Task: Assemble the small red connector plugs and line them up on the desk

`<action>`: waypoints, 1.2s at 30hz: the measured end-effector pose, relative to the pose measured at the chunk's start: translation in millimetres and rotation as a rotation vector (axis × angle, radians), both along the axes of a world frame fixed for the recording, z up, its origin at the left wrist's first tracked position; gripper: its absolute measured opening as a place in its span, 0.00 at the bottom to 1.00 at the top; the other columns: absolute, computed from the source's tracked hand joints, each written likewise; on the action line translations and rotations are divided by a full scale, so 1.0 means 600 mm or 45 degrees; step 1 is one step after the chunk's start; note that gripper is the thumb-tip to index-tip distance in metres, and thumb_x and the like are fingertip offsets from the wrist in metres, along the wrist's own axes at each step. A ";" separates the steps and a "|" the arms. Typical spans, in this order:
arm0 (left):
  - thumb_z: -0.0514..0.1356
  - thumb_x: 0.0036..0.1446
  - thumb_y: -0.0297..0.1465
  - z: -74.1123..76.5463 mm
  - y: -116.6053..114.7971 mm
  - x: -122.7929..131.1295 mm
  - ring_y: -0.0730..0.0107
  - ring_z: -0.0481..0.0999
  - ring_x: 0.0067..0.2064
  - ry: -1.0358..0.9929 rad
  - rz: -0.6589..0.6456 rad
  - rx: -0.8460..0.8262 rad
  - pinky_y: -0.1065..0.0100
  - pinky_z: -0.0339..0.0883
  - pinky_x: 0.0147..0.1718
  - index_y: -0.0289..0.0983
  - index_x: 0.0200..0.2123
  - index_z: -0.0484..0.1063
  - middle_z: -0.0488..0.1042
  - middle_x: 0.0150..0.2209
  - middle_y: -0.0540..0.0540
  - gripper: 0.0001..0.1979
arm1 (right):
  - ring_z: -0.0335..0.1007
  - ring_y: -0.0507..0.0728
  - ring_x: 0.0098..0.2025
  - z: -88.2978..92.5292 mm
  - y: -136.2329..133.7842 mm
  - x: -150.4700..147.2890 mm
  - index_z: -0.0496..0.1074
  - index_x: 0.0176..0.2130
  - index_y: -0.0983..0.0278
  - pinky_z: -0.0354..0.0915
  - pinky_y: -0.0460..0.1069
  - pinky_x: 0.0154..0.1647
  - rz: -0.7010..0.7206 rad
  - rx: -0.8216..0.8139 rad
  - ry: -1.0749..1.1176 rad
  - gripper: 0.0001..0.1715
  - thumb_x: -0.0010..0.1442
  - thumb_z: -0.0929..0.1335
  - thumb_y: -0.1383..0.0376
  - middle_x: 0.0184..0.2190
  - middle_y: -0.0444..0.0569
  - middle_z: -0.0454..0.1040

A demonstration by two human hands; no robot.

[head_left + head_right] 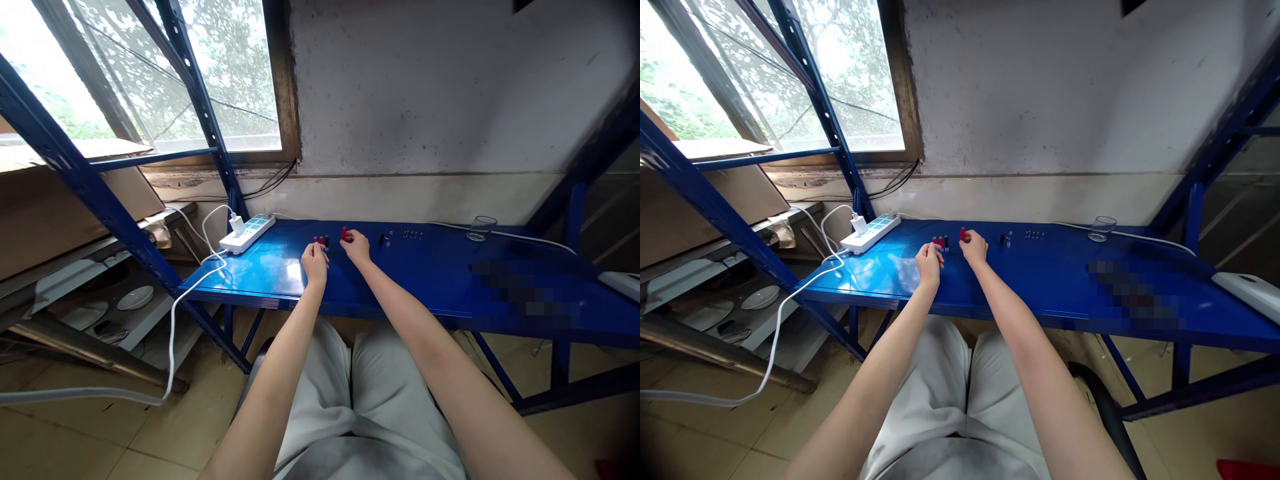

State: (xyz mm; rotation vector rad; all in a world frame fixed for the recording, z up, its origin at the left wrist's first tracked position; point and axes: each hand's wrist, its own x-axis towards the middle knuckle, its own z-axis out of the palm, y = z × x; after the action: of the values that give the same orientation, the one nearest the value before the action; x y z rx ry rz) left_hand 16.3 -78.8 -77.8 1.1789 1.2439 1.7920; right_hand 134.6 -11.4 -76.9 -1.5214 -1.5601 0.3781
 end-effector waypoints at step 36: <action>0.53 0.58 0.33 -0.006 -0.008 0.065 0.71 0.74 0.34 0.641 -0.218 0.266 0.71 0.68 0.34 0.40 0.45 0.71 0.75 0.39 0.45 0.13 | 0.68 0.58 0.40 -0.013 -0.100 0.098 0.73 0.44 0.62 0.59 0.52 0.40 0.144 0.514 -0.417 0.18 0.61 0.58 0.65 0.42 0.52 0.73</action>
State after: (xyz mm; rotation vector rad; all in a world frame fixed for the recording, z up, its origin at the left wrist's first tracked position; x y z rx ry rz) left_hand 55.4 -83.7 -81.6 1.8807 1.1921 1.5762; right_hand 193.4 -71.2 -84.5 -1.2225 -1.8484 -0.1307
